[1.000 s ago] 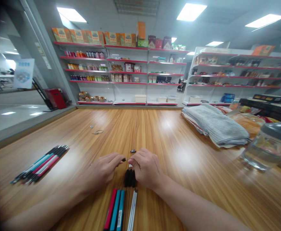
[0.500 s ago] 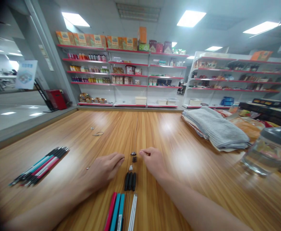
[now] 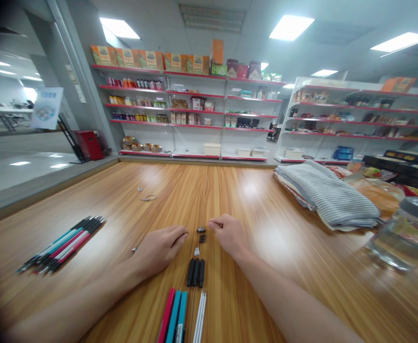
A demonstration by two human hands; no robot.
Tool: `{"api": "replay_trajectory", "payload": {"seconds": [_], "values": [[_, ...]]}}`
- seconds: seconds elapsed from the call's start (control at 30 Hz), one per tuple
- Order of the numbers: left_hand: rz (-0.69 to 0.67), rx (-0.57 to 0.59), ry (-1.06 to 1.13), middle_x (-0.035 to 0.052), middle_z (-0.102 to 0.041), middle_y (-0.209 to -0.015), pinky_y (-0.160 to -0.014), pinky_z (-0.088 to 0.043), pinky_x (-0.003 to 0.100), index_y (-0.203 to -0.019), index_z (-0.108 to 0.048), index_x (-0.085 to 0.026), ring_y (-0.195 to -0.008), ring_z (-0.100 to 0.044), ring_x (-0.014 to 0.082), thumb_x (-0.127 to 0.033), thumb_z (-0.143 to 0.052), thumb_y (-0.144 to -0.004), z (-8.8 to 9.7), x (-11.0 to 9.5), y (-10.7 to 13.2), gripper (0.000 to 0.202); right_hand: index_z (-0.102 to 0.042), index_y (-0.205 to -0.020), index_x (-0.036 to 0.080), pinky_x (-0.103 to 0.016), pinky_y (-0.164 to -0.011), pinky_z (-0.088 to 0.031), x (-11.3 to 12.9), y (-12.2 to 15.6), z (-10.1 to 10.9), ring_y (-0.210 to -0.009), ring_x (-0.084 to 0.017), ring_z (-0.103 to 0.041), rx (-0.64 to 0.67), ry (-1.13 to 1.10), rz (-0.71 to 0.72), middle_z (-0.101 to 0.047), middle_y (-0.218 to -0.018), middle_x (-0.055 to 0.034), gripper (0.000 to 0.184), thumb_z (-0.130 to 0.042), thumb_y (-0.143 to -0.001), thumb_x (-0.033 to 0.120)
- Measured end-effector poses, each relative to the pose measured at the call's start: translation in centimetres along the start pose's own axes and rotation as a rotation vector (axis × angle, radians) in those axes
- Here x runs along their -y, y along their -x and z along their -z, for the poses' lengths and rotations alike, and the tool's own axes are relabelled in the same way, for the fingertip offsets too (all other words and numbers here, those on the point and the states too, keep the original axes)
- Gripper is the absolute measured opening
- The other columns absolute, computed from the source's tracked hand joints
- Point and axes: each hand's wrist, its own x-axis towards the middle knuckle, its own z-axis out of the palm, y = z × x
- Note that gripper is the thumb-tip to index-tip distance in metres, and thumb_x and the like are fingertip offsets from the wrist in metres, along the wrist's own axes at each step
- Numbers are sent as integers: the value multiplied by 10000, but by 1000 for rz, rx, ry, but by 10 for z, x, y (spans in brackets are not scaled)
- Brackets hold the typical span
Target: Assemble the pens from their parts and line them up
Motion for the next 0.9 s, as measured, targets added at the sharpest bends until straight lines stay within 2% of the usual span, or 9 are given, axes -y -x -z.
{"api": "replay_trajectory", "payload": {"seconds": [0.13, 0.3, 0.6, 0.9], "values": [[-26, -2, 9, 26, -647, -820, -657, -431, 239, -944, -593, -229, -768, -625, 159, -283, -373, -960, 1, 4, 3, 227, -756, -912, 275, -269, -648, -440, 4, 1, 1, -697, -153, -595, 16, 136, 76, -662, -756, -27, 166, -601, -859, 297], [7, 70, -6, 19, -657, -876, -682, -424, 248, -969, -592, -239, -819, -628, 164, -303, -365, -967, 4, 5, 4, 235, -751, -948, 268, -258, -631, -426, 10, 4, 4, -678, -141, -563, 42, 233, 123, -606, -728, -28, 184, -587, -866, 276], [23, 123, -37, 25, -650, -902, -674, -406, 263, -987, -601, -246, -853, -620, 176, -350, -348, -974, 7, 1, 3, 273, -738, -975, 198, -265, -739, -468, 12, 3, 6, -793, -146, -605, 81, 156, 205, -653, -901, -50, 215, -553, -868, 174], [36, 159, -106, 9, -616, -965, -633, -382, 287, -1033, -567, -278, -843, -616, 178, -388, -295, -982, 8, 0, 2, 298, -724, -922, 203, -248, -730, -465, 11, -1, 4, -783, -138, -614, 91, 131, 224, -687, -869, -22, 189, -574, -838, 127]]}}
